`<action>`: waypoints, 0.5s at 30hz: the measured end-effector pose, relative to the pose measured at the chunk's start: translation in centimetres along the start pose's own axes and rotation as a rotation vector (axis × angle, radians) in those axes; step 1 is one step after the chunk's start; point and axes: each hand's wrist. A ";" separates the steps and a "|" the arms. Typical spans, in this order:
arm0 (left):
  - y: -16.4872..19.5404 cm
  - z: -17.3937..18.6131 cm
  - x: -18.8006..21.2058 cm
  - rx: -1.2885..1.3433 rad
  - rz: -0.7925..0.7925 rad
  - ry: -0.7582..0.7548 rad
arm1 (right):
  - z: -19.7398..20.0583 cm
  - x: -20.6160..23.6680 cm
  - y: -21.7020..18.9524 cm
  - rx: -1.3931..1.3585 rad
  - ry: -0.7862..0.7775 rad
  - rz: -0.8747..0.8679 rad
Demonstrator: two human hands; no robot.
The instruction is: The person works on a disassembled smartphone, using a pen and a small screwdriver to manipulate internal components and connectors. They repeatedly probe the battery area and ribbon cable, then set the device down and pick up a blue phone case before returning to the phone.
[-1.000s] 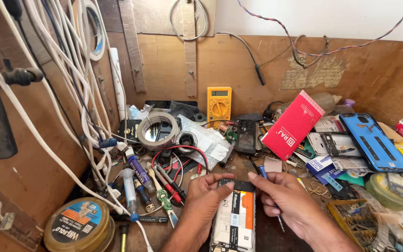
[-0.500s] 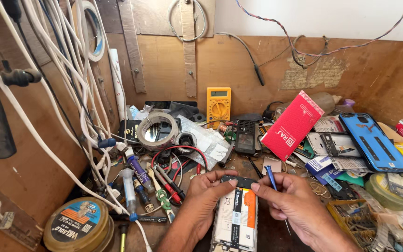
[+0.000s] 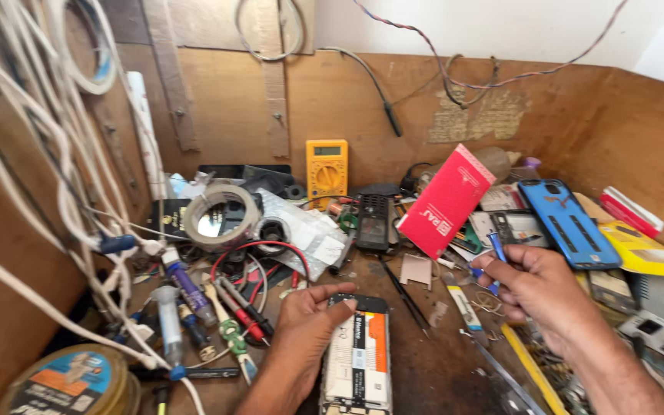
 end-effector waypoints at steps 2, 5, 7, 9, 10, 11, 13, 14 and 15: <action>0.0 0.0 -0.1 -0.005 0.003 -0.015 | 1.0 -0.2 0.5 0.168 0.048 -0.042; 0.1 0.0 -0.1 -0.002 0.005 -0.019 | 0.7 -0.3 1.3 0.454 0.058 0.046; 0.1 0.1 0.0 -0.001 0.012 -0.013 | -0.3 -0.3 1.6 0.585 0.007 0.190; 0.1 0.1 0.1 -0.007 0.023 -0.007 | -1.7 -0.5 1.6 0.631 -0.018 0.109; 0.2 0.1 0.1 -0.011 0.027 -0.001 | -2.4 -0.5 1.6 0.652 -0.030 0.067; 0.2 0.0 0.2 -0.017 0.029 0.003 | -3.0 -0.5 1.6 0.687 -0.031 0.115; 0.4 0.0 0.1 -0.025 0.027 -0.003 | -4.0 -0.6 1.5 0.757 -0.032 0.212; 0.4 0.0 0.2 -0.029 0.024 -0.011 | -4.3 -0.5 1.4 0.758 -0.044 0.233; 0.4 -0.1 0.2 -0.032 0.022 -0.019 | -4.5 -0.5 1.4 0.760 -0.056 0.253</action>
Point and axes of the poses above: each hand's wrist, its own x-axis away from the middle knuckle, its own z-axis out of the back of the hand, y = z × x, and after that the axes turned 1 degree about -y, right-handed
